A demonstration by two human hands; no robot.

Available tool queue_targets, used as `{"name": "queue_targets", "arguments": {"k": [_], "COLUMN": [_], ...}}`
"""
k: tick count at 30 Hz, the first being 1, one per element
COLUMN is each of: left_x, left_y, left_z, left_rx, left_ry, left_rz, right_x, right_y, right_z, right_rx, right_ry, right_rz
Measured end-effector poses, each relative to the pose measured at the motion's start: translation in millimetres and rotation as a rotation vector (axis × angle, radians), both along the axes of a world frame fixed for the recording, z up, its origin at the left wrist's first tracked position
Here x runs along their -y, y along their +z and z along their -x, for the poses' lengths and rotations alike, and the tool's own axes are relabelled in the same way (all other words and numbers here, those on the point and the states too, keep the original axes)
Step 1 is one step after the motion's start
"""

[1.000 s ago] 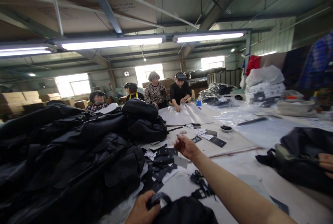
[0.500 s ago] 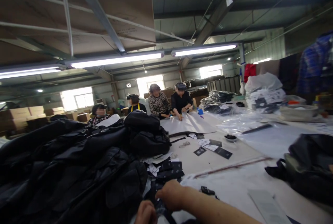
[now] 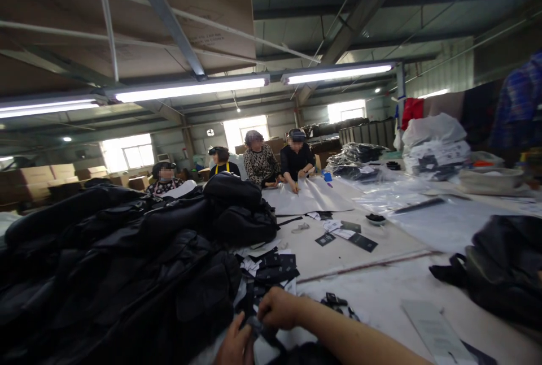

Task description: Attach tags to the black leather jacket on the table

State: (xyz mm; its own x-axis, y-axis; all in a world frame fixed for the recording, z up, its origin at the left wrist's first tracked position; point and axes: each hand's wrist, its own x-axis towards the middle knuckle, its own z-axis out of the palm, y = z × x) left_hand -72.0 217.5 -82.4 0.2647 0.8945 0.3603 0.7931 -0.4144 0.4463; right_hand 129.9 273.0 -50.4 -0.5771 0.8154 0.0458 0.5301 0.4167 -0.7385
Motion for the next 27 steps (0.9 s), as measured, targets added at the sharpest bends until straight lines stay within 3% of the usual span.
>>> {"name": "queue_targets", "arguments": {"k": [5,9,16,23,27], "left_x": [21,22,15,3,4], "left_y": [35.9,49.5,43.5,28.1,26.8], "left_z": [-21,-22,-14,-7,-6], "left_rx": [0.098,0.122,0.268,0.365,0.433], "left_ry": [0.018,-0.038,-0.050,-0.056,-0.084], "left_rz": [0.192,0.288,0.357,0.376,0.341], "right_x": [2,5,6,11,11], "right_y": [-0.7,0.7,0.8,-10.2,-12.9], "right_z": [-2,-1,6,8,5], "right_rx": [-0.128,-0.150,-0.089,-0.057,0.021], "right_ry": [0.020,0.048,0.044,-0.005,0.028], "right_rz": [0.141,0.156,0.006,-0.020,-0.086]}}
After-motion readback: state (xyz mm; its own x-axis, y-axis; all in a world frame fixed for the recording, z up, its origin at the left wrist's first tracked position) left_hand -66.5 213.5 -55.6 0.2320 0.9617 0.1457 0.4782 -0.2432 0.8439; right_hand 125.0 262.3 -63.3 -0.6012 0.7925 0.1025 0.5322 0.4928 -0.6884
